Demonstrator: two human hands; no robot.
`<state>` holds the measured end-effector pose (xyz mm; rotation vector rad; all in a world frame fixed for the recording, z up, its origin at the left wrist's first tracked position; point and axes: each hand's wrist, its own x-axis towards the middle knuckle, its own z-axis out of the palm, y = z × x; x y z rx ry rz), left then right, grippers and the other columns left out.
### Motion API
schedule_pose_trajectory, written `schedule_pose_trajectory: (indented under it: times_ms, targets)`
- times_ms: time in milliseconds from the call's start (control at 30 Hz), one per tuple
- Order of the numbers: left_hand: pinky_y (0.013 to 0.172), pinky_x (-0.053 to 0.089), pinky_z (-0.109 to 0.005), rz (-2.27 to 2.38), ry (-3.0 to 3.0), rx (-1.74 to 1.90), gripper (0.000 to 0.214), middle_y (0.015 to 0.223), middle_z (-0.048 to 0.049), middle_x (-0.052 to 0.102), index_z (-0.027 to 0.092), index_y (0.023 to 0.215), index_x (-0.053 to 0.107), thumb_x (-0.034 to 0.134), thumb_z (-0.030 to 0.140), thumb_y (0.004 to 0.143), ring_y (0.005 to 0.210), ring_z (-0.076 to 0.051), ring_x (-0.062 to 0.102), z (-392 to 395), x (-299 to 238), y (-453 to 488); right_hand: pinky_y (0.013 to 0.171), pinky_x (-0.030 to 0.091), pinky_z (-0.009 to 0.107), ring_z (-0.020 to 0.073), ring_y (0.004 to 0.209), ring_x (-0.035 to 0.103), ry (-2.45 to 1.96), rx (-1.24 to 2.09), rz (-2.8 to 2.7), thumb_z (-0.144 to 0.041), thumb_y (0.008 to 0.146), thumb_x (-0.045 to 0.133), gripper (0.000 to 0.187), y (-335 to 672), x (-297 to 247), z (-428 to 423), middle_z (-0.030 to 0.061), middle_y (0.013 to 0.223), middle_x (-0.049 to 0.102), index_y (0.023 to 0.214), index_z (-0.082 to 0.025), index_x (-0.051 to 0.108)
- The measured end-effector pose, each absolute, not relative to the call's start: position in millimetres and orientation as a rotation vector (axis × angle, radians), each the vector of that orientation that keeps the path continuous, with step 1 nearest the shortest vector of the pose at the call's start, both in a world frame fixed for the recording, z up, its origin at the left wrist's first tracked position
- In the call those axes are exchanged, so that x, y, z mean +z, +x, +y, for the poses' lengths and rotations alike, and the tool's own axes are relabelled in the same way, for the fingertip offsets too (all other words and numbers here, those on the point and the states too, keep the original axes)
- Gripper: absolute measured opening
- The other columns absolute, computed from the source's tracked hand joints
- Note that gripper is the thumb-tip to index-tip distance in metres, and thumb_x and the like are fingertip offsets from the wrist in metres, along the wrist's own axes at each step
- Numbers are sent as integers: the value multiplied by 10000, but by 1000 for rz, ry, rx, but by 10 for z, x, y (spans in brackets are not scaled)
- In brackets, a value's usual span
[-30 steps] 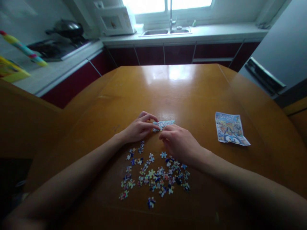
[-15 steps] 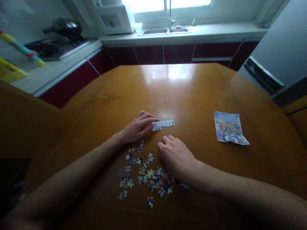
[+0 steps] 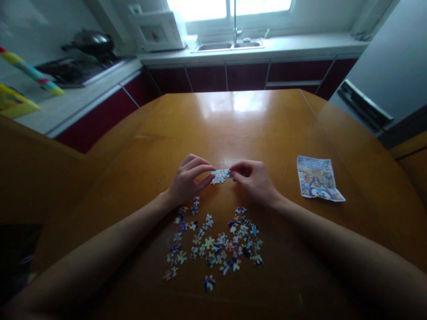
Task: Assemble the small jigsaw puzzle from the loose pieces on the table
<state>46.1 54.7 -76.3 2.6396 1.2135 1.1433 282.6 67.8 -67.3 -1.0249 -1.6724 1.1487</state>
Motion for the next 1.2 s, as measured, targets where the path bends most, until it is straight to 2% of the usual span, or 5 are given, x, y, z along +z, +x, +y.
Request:
schedule_pose_trajectory:
  times_ms: [400,633,767,900,1200]
  targets:
    - [844,482,-353,1161,2701,1153,249,961,-29,689,250,1055,696,765,371,848,921,-195,558,491,-769,512,634,536,328,160,666,655,-1002,1163,-1613,-308,776,776,131,2733,-769,589,55,782,762,821,-185,769]
    - [794,480,-320,1075,2737,1223,168,901,-20,689,235,1000,704,744,330,868,862,-173,561,474,-716,547,603,514,317,158,648,628,-992,1211,-1626,-343,799,769,158,2715,-806,564,45,738,735,821,-186,763]
    - [790,480,-324,1079,2716,1210,153,907,-23,693,234,999,705,735,318,874,860,-175,561,470,-711,543,574,498,300,145,673,597,-823,998,-1793,-305,846,735,105,2758,-822,616,49,839,709,878,-205,742]
    - [791,482,-326,1062,2693,1220,163,902,-24,693,232,1009,707,741,307,868,854,-173,561,477,-715,537,754,552,364,189,889,629,-533,680,-2023,-204,873,700,129,2829,-804,701,64,978,679,993,-243,723]
    - [801,486,-331,1042,2648,1173,186,912,-30,692,230,1031,705,741,320,872,872,-179,558,481,-722,529,761,535,357,189,866,599,-427,450,-2177,-127,883,667,134,2843,-770,724,59,926,687,962,-230,700]
